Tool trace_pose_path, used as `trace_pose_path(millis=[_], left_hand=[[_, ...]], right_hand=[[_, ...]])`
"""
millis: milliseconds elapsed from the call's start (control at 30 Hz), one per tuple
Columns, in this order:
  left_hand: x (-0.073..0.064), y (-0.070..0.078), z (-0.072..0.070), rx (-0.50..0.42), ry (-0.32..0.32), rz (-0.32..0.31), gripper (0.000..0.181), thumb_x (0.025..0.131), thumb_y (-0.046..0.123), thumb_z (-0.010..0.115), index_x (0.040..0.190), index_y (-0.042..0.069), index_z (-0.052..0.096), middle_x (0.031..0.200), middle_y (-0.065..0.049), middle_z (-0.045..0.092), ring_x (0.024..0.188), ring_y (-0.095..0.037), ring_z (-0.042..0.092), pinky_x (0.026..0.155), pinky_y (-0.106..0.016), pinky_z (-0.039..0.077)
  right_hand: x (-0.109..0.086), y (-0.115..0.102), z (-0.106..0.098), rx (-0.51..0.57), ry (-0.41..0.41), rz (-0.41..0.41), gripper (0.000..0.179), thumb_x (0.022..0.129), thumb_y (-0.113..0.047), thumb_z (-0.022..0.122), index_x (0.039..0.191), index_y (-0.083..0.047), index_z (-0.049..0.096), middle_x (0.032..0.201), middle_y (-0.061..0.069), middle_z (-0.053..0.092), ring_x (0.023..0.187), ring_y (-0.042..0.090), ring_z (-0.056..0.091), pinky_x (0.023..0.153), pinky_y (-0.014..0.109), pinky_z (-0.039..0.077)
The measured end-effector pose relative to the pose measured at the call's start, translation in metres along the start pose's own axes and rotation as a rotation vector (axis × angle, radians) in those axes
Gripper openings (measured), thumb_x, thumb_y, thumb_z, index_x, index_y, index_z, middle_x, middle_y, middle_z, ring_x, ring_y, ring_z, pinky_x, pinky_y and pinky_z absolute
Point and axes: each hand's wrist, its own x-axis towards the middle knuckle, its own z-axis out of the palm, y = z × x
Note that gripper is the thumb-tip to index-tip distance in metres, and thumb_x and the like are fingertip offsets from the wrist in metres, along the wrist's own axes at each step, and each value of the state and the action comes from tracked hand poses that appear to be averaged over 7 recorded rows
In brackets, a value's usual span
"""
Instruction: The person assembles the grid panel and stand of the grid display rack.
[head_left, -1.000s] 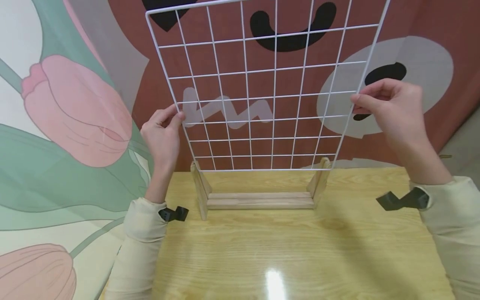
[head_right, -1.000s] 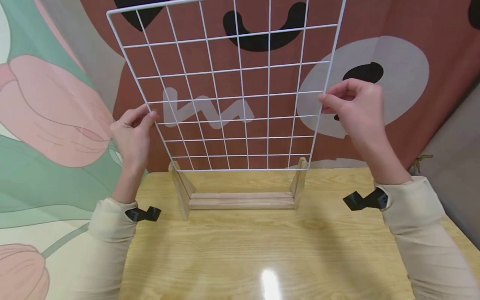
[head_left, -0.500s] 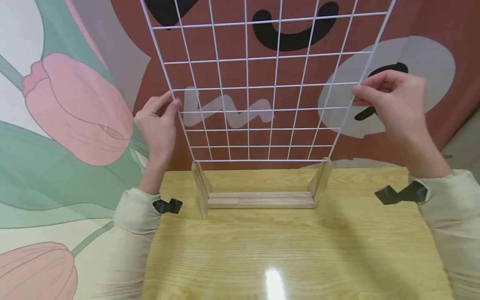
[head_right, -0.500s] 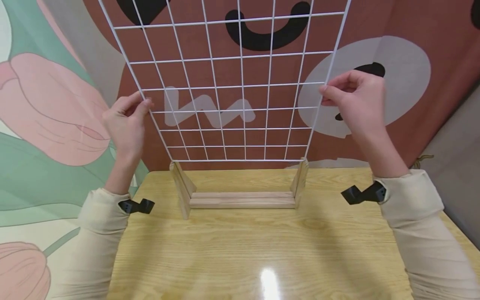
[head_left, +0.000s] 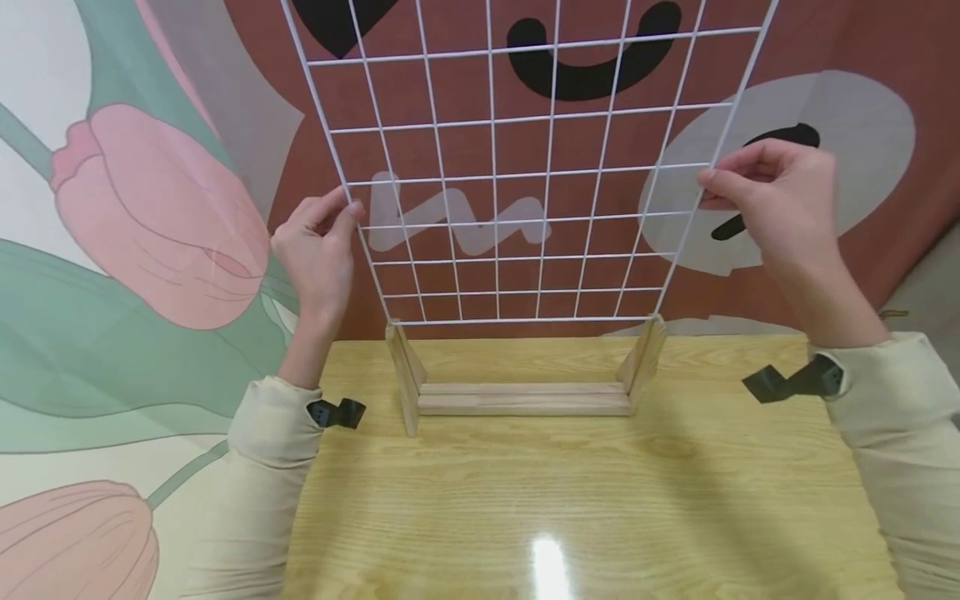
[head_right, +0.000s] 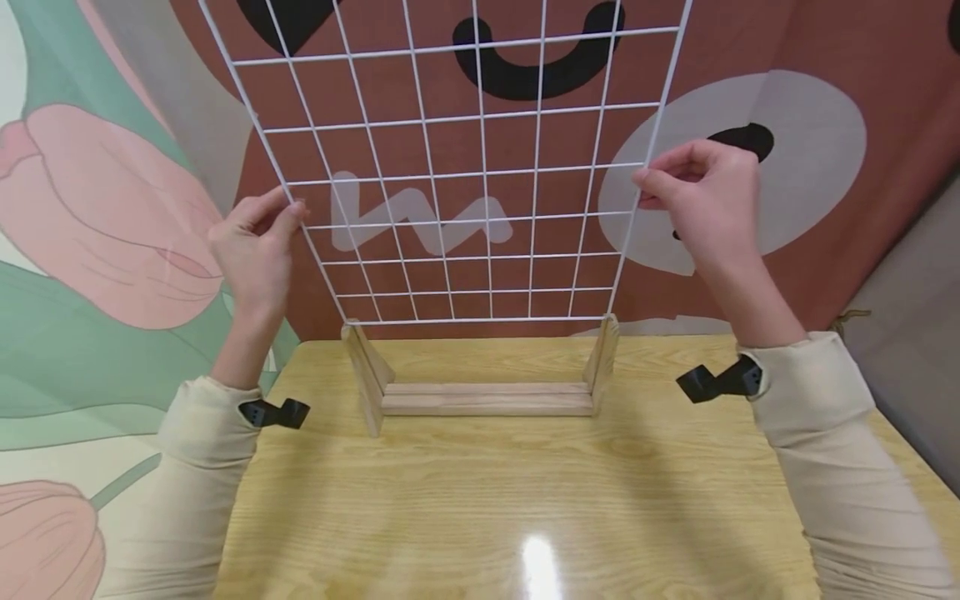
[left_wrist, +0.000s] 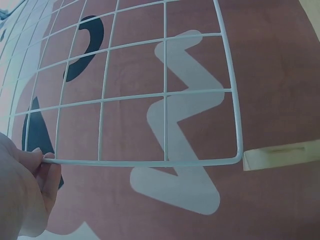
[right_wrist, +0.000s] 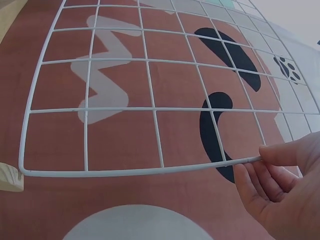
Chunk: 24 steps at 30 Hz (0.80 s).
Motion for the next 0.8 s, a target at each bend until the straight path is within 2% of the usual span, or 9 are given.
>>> trace_pose_path(millis=[167,400,667,800], left_hand=[[0.0,-0.002,-0.001,-0.02,0.004,-0.007,0.012,0.094,0.007,0.076,0.104,0.005,0.083,0.089,-0.007,0.077,0.076,-0.006,0.066,0.071,-0.017,0.051],[-0.004,-0.005,-0.003,-0.023,-0.015,-0.053,0.014,0.094,0.006,0.075,0.106,0.004,0.082,0.087,-0.004,0.075,0.077,-0.009,0.066,0.069,-0.017,0.05],[-0.011,-0.01,-0.004,-0.041,-0.03,-0.046,0.012,0.094,0.004,0.075,0.104,0.001,0.082,0.083,0.0,0.072,0.073,-0.006,0.064,0.066,-0.018,0.048],[-0.015,-0.012,-0.006,-0.032,-0.033,-0.07,0.012,0.094,0.005,0.076,0.103,0.002,0.082,0.082,0.002,0.072,0.074,-0.005,0.064,0.069,-0.017,0.05]], right_hand=[[0.002,0.0,0.002,-0.044,0.001,0.0,0.005,0.089,-0.008,0.081,0.092,-0.007,0.078,0.08,-0.003,0.074,0.068,0.009,0.073,0.071,0.013,0.057],[0.0,0.002,0.003,-0.033,-0.011,0.011,0.004,0.09,-0.005,0.079,0.089,-0.008,0.077,0.078,-0.003,0.074,0.066,0.008,0.073,0.07,0.014,0.057],[-0.008,0.007,0.003,-0.144,-0.019,0.029,0.003,0.093,-0.012,0.078,0.096,-0.013,0.077,0.08,-0.007,0.074,0.069,0.005,0.072,0.075,0.011,0.053],[-0.012,0.012,0.004,-0.21,-0.017,0.01,0.01,0.095,-0.018,0.077,0.101,-0.01,0.077,0.082,-0.009,0.073,0.074,0.003,0.072,0.076,0.01,0.052]])
